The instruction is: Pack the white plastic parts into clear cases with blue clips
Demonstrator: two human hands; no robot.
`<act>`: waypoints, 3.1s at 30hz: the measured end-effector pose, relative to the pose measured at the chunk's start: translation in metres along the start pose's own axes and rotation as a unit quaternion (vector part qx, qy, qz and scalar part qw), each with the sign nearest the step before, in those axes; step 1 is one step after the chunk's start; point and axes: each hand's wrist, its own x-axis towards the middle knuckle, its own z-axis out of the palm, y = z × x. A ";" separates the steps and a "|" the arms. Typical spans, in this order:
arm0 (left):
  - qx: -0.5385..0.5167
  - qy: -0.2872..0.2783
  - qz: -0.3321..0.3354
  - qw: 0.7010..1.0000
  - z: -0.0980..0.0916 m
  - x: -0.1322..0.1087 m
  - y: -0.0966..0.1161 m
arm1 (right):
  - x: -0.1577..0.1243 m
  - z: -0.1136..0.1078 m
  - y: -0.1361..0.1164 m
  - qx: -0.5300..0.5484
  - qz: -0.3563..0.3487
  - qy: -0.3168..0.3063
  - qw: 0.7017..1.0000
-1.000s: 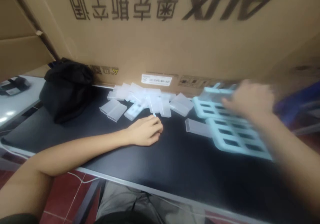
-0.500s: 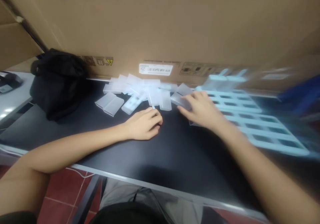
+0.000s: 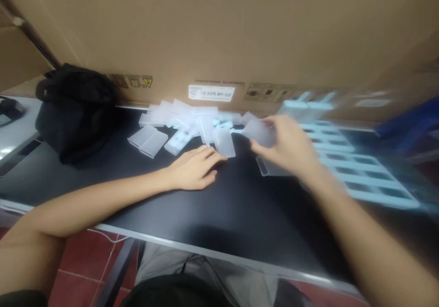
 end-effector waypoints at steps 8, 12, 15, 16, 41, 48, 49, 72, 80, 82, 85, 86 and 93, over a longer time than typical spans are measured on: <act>0.004 0.005 0.012 1.000 0.003 0.000 -0.002 | -0.006 0.001 -0.006 0.012 0.008 0.039 0.999; 0.000 0.003 0.019 1.000 0.004 0.000 -0.003 | -0.008 0.008 -0.008 0.025 0.027 -0.018 0.999; -0.004 0.005 0.022 1.000 0.003 0.000 -0.003 | -0.005 0.007 -0.008 0.028 0.053 -0.051 0.997; -0.005 0.007 0.023 1.000 0.003 0.000 -0.003 | -0.002 0.005 -0.008 0.024 0.060 -0.061 0.996; 0.020 0.067 -0.040 0.997 0.008 -0.002 0.002 | 0.035 -0.051 -0.053 -0.276 0.136 -0.185 0.933; 0.008 0.069 -0.060 0.996 0.007 0.000 0.001 | 0.013 -0.076 -0.055 -0.230 0.116 -0.161 0.953; -0.010 0.074 -0.060 0.995 0.006 0.000 0.001 | 0.008 -0.073 -0.056 -0.192 0.096 -0.185 0.959; -0.094 0.016 0.061 0.994 0.005 -0.003 -0.004 | -0.019 -0.068 -0.054 0.153 -0.074 -0.256 0.952; -0.139 0.012 -0.006 0.990 0.002 0.000 -0.006 | -0.018 -0.074 -0.051 0.129 -0.080 -0.207 0.967; -0.159 0.016 -0.011 0.987 0.002 0.001 -0.006 | -0.018 -0.075 -0.051 0.129 -0.082 -0.204 0.967; -0.191 0.019 -0.024 0.981 0.002 0.001 -0.006 | -0.017 -0.073 -0.054 0.144 -0.090 -0.216 0.961; -0.200 0.021 -0.029 0.979 0.002 0.001 -0.006 | -0.017 -0.073 -0.056 0.150 -0.093 -0.223 0.959; -0.216 0.025 -0.036 0.975 0.002 0.002 -0.006 | -0.019 -0.072 -0.063 0.149 -0.111 -0.224 0.957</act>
